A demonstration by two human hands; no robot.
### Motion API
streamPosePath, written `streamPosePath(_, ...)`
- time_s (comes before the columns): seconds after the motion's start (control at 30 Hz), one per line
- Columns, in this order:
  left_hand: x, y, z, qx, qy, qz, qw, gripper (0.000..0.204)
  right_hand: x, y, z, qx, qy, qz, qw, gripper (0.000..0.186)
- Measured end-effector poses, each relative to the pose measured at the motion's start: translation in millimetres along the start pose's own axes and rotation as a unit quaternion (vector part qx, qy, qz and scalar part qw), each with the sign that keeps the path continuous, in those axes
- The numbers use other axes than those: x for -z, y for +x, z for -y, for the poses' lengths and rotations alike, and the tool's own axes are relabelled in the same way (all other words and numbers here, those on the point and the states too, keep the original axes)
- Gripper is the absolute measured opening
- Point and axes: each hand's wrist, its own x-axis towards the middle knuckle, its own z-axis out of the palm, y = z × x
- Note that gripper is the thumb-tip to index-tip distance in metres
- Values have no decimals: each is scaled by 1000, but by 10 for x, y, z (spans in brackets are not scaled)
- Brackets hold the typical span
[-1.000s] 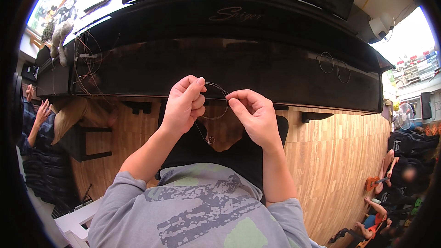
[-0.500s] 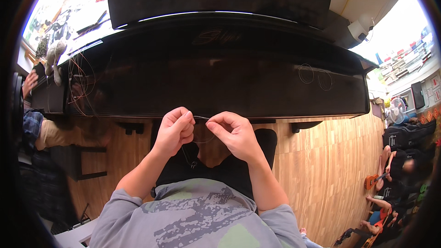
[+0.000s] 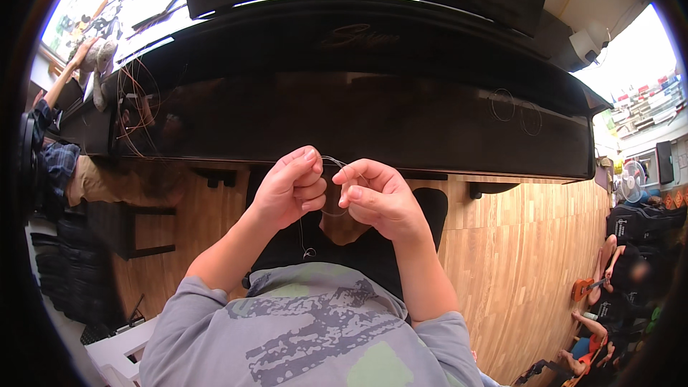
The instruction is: The person sits on the floor and manipulates a thin metal wire by hand, bending and twisting it into a looped shape. The person repeatedly adjusts the wire's form and places it on the piano surface before continuing to refine the shape.
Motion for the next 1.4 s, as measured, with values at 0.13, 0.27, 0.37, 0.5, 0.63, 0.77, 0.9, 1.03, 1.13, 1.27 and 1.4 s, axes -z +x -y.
streamPosePath(0.13,15,4,-17,-11,26,-4,1000,22,44,26,-68,0,5,-26,1000,14)
streamPosePath(0.27,45,21,-55,-27,78,1,997,21,50,46,-71,15,3,-52,999,12)
streamPosePath(0.37,71,32,-80,-34,100,10,994,21,70,64,-72,21,8,-47,999,12)
streamPosePath(0.5,43,23,-103,-32,85,22,996,21,61,91,-57,44,13,-66,997,11)
streamPosePath(0.63,37,33,-101,-44,48,29,997,20,49,109,-50,46,-9,-87,995,12)
streamPosePath(0.77,28,41,-146,-40,9,4,999,20,8,137,-42,30,-57,-103,993,13)
streamPosePath(0.9,62,38,-172,-36,25,-18,999,20,8,147,-50,17,-75,-116,990,13)
streamPosePath(1.03,29,18,-222,-49,68,-40,996,21,11,158,-36,19,-94,-125,988,13)
streamPosePath(1.13,12,25,-216,-55,60,-41,996,21,-2,177,-77,46,-93,-132,986,14)
streamPosePath(1.27,47,21,-207,-46,35,-37,998,20,2,217,-127,67,-76,-135,986,14)
streamPosePath(1.4,97,26,-146,-43,-1,-29,999,20,-72,205,-66,37,-54,-144,988,14)
